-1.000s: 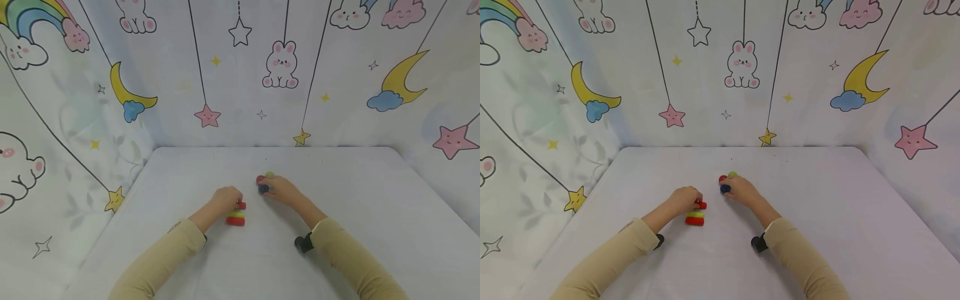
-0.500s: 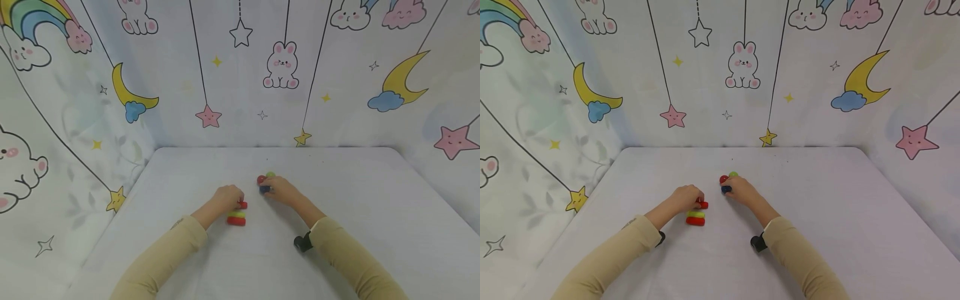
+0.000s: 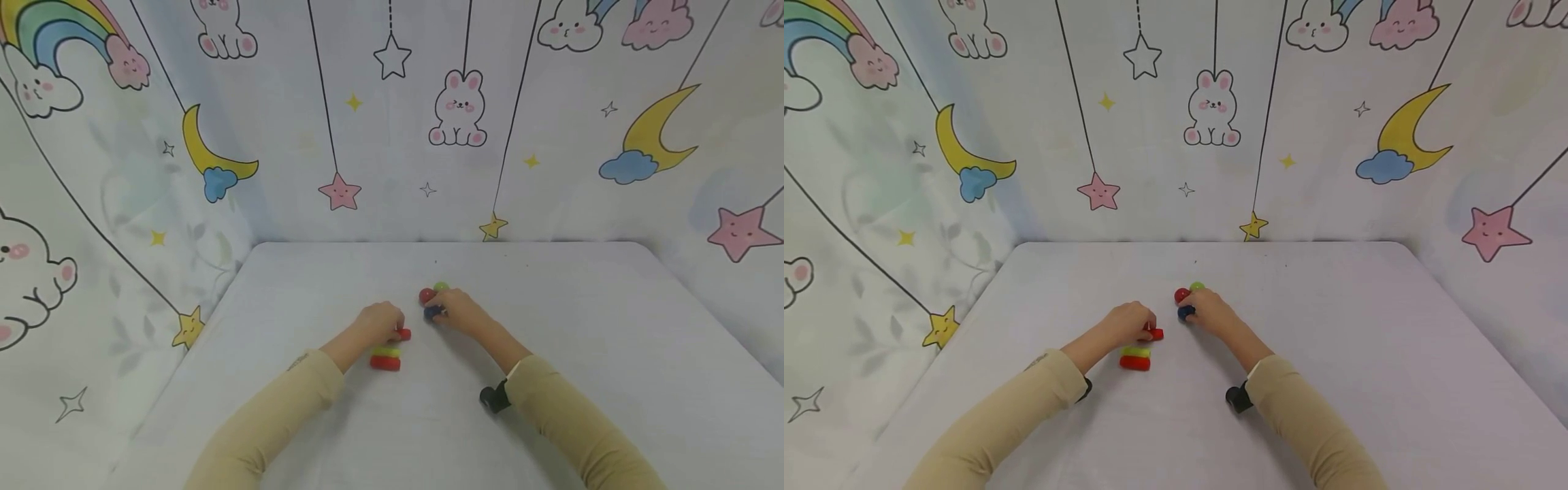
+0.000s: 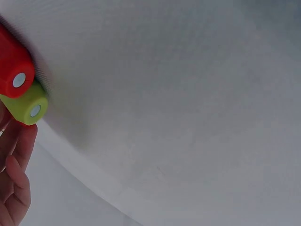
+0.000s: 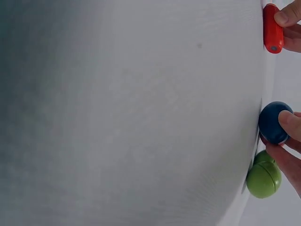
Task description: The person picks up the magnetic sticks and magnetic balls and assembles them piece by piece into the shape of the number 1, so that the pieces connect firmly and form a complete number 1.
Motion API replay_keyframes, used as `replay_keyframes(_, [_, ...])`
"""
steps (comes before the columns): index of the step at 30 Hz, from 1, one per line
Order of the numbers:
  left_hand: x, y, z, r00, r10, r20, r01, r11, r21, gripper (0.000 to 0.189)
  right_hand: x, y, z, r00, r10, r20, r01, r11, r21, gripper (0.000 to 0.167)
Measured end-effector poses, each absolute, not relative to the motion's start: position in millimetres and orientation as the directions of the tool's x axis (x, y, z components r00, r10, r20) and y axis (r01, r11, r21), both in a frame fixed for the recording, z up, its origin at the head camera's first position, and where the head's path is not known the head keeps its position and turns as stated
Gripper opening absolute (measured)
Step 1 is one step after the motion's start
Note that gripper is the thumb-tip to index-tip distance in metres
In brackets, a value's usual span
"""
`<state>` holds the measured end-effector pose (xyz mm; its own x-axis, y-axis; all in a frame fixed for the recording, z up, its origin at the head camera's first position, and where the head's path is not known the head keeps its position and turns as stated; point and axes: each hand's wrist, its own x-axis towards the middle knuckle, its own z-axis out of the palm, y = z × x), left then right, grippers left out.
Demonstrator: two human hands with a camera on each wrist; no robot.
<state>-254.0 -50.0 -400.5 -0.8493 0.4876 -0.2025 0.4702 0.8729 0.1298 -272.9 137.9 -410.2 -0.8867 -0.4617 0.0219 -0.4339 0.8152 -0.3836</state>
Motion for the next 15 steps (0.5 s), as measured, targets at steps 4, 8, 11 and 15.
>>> replay_keyframes(4, [-255, -46, -400, -0.850, 0.490, -0.191, 0.468, 0.871, 0.153, 0.010, -274, 139, -410, -0.894, -0.448, 0.024, -0.420, 0.814, -0.402, 0.033])
replay_keyframes(8, [-255, -43, -398, -0.856, 0.477, -0.199, 0.449, 0.877, 0.171, 0.009, -274, 142, -410, -0.894, -0.448, 0.030, -0.416, 0.802, -0.429, 0.032])
replay_keyframes(11, [-256, -41, -398, -0.862, 0.462, -0.210, 0.428, 0.884, 0.188, 0.009, -275, 145, -410, -0.891, -0.453, 0.033, -0.420, 0.792, -0.443, 0.032])
replay_keyframes(15, [-257, -38, -400, -0.870, 0.445, -0.212, 0.395, 0.887, 0.239, 0.013, -275, 147, -411, -0.884, -0.466, 0.042, -0.432, 0.779, -0.454, 0.031])
